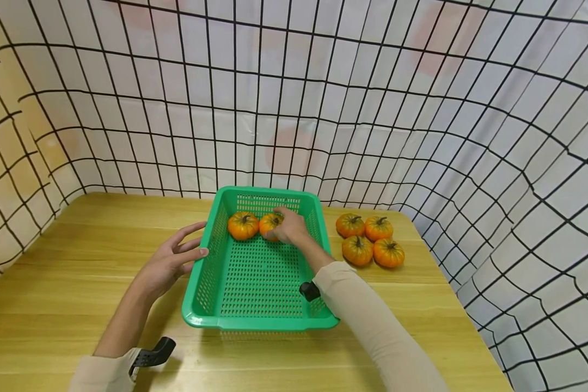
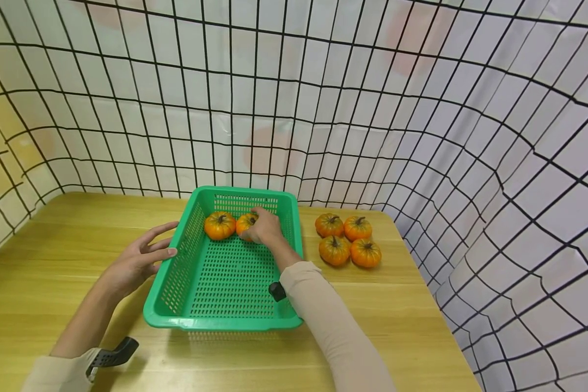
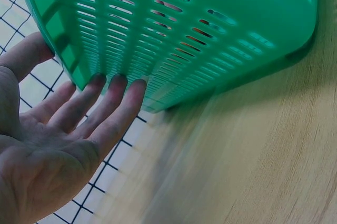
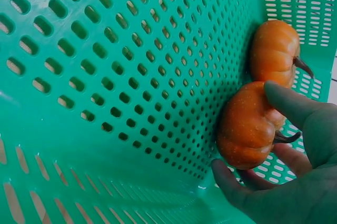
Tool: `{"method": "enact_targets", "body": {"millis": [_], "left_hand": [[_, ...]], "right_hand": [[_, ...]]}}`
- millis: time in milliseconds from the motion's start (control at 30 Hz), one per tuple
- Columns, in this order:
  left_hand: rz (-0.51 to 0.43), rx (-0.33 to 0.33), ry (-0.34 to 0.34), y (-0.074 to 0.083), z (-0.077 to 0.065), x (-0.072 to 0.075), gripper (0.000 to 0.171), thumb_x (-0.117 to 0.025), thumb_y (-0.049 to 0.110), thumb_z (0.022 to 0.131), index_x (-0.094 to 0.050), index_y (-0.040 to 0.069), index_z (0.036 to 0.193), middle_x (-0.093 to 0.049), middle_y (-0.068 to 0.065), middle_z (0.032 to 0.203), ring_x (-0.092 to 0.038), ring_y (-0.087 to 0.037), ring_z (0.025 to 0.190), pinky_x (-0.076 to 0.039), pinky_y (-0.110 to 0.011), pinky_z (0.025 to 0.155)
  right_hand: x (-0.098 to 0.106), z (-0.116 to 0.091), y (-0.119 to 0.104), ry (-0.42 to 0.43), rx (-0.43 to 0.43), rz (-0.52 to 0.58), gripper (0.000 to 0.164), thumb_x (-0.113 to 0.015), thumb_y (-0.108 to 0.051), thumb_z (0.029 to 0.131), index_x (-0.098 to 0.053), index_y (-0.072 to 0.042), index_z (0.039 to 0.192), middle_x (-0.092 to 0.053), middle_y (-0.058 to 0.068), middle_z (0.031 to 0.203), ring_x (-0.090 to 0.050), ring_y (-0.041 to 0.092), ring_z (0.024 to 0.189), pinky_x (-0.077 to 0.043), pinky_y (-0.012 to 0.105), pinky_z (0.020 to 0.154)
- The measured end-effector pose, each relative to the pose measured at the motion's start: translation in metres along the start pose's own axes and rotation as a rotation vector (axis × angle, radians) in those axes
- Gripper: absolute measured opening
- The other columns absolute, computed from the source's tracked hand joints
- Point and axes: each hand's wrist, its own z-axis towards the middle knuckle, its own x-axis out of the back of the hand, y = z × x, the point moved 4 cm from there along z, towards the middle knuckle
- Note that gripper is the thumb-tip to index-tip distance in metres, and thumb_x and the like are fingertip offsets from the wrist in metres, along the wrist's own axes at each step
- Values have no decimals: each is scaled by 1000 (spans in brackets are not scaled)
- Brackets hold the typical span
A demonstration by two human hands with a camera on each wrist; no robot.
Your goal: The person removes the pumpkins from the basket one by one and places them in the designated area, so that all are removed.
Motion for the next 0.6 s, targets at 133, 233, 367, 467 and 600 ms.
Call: {"method": "enact_targets", "body": {"millis": [133,233,367,467,600], "left_hand": [[10,-5,-1,0,0,1,72,-65,10,99,-26,18,160,-36,-28,158,-68,-26,118,-59,-40,92],[10,-5,-2,1,0,1,72,-65,10,99,-26,17,160,-35,-28,158,-68,-26,118,-59,-40,92],[6,-7,-1,1,-1,1,72,-64,10,99,-26,17,160,-35,-29,158,-68,-27,118,-59,-40,92],[9,-10,-2,2,-1,0,72,-64,9,99,-26,16,160,-35,-29,158,-68,-28,118,-59,-40,91],[10,-10,-5,1,0,0,73,-64,9,99,-26,16,160,-35,-29,158,-68,-28,118,-59,-41,91]], "right_hand": [[0,1,0,-3,5,-2,76,-84,-30,85,-48,-22,151,-46,11,157,-38,39,145,-39,53,115],[-1,1,0,-3,10,-2,75,-84,-30,85,-49,-20,151,-47,12,155,-41,38,143,-41,52,115],[-1,0,-1,-5,8,1,75,-84,-28,85,-49,-19,151,-48,12,154,-43,37,141,-42,52,114],[-2,-1,0,-7,-10,6,75,-83,-29,86,-48,-21,151,-47,11,155,-42,37,142,-42,52,114],[-2,-1,1,-7,-29,19,75,-83,-28,86,-48,-22,152,-46,11,155,-40,38,143,-42,53,113]]}}
